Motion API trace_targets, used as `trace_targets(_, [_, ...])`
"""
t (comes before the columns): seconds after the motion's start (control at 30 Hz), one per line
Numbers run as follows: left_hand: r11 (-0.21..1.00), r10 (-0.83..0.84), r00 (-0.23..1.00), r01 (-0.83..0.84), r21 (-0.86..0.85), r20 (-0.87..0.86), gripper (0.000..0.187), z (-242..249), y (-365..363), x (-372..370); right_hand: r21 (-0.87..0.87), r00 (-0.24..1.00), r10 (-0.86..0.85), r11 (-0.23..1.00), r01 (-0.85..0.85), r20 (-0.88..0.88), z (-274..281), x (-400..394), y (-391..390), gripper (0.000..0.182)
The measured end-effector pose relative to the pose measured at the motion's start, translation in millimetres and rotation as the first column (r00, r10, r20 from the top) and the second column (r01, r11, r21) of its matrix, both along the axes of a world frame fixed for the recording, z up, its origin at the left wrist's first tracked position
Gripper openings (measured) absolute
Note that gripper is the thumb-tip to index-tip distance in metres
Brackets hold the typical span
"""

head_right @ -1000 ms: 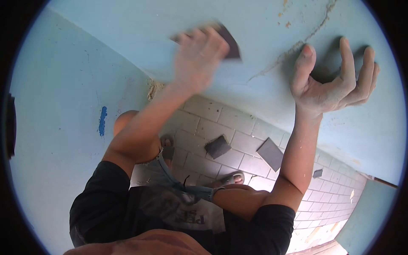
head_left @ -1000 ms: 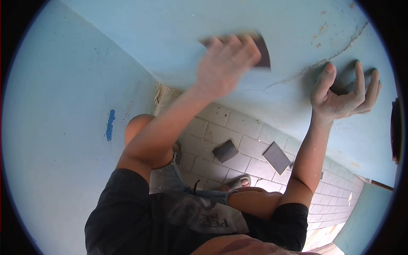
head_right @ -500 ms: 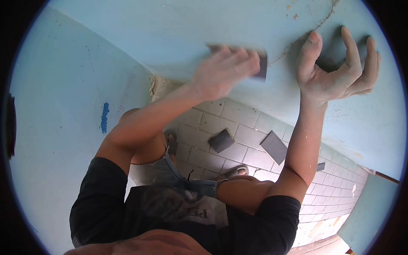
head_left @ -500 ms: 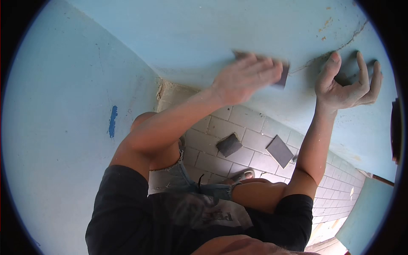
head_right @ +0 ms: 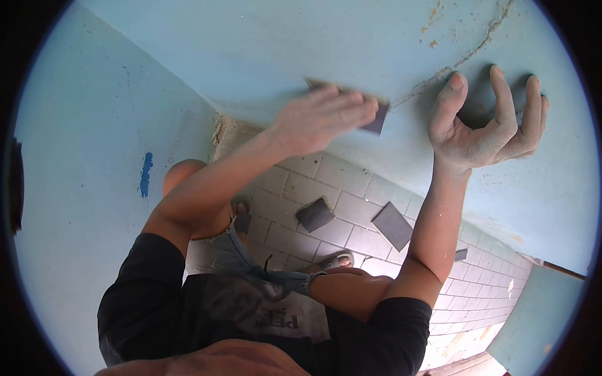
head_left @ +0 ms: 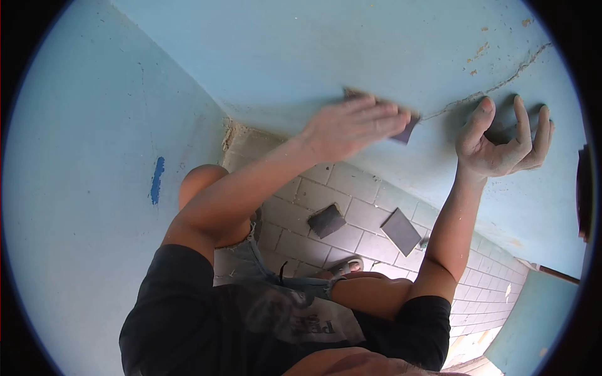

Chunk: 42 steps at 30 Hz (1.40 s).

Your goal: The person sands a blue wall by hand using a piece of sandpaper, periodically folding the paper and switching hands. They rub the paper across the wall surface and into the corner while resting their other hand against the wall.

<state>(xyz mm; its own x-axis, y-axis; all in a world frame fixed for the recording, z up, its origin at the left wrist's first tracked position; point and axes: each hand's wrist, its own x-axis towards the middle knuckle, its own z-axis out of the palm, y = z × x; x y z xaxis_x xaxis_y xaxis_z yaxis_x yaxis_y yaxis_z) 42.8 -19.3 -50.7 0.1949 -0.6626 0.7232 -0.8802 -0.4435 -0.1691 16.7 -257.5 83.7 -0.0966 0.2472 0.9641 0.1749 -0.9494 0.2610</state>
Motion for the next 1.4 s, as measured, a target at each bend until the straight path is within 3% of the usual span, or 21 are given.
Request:
trace_targets(0.07, [0.926,0.231,0.973,-0.221,-0.306,-0.004,0.051,59,5,1,-0.012,0.997,-0.060,0.998,0.059,-0.055,-5,-4,-4,0.041])
trace_targets(0.1, [0.931,0.221,0.975,-0.216,-0.294,-0.018,0.051,46,4,0,-0.003,0.999,-0.042,0.999,0.042,-0.031,-4,-1,-2,0.041])
trace_targets(0.2, [0.996,-0.054,0.996,0.049,0.070,0.064,0.052,-11,5,9,0.017,1.000,-0.023,1.000,0.023,0.019,-1,1,4,0.040])
trace_targets(0.3, [0.983,-0.129,0.991,0.133,0.129,-0.033,0.053,-23,1,3,0.023,0.998,0.041,0.999,-0.042,0.049,0,6,0,0.038])
trace_targets(0.33, [0.983,-0.130,0.991,0.132,0.124,-0.028,0.053,-1,-1,3,0.004,0.999,0.039,0.999,-0.039,0.036,0,6,-4,0.038])
trace_targets(0.4, [0.975,0.220,0.975,-0.220,-0.036,0.019,0.055,36,1,-1,0.008,1.000,0.009,1.000,-0.009,-0.011,-9,-1,-11,0.037])
trace_targets(0.43, [0.978,0.208,0.978,-0.208,-0.026,0.002,0.055,37,-1,1,-0.013,1.000,-0.022,1.000,0.022,0.002,-7,0,-14,0.037])
trace_targets(0.47, [0.957,0.224,0.974,-0.220,-0.191,0.000,0.055,38,0,8,-0.039,0.999,-0.044,0.998,0.045,0.023,-5,2,-14,0.036])
trace_targets(0.5, [0.905,0.251,0.968,-0.234,-0.356,0.001,0.054,40,2,12,0.042,0.999,0.034,0.998,-0.036,0.042,-3,3,2,0.035])
trace_targets(0.53, [0.899,0.266,0.964,-0.244,-0.365,0.010,0.054,23,6,12,0.035,0.997,0.049,0.998,-0.051,0.053,0,5,4,0.035])
trace_targets(0.6, [0.998,0.039,0.995,-0.044,0.051,0.097,0.053,-16,11,7,0.043,0.997,0.070,0.996,-0.072,0.036,0,3,4,0.033])
trace_targets(0.7, [0.997,-0.042,0.986,0.030,0.073,0.163,0.049,-24,6,14,0.002,0.999,0.047,0.999,-0.047,0.012,-2,1,-1,0.032])
trace_targets(0.8, [0.957,0.238,0.961,-0.206,-0.204,0.143,0.042,71,5,11,0.010,1.000,0.026,1.000,-0.026,-0.003,-2,3,-2,0.032])
trace_targets(0.83, [0.958,0.237,0.964,-0.211,-0.195,0.122,0.042,60,7,5,0.012,0.999,0.035,0.999,-0.035,0.009,-3,2,1,0.031])
trace_targets(0.97, [0.993,-0.077,0.997,0.079,0.088,-0.022,0.045,2,14,14,0.031,0.999,0.015,0.999,-0.016,0.043,2,3,6,0.031])
trace_targets(1.07, [0.973,-0.122,0.983,0.091,0.213,0.139,0.039,-9,11,16,-0.002,1.000,0.019,1.000,-0.019,0.019,0,1,0,0.030])
trace_targets(1.1, [0.975,-0.120,0.982,0.090,0.203,0.143,0.039,4,8,17,-0.025,0.999,0.040,0.999,-0.040,0.002,0,2,-4,0.030])
trace_targets(1.17, [0.992,0.094,0.981,-0.076,-0.105,0.171,0.039,38,9,15,-0.019,0.999,0.028,0.999,-0.028,-0.032,-7,-1,-9,0.030])
trace_targets(1.27, [0.973,0.183,0.957,-0.144,-0.179,0.224,0.038,23,19,26,0.003,1.000,0.015,1.000,-0.015,0.014,-4,2,-7,0.028])
trace_targets(1.4, [0.993,0.072,0.967,-0.047,-0.106,0.246,0.037,11,22,22,0.006,0.996,0.067,0.998,-0.067,0.053,-7,6,-5,0.027])
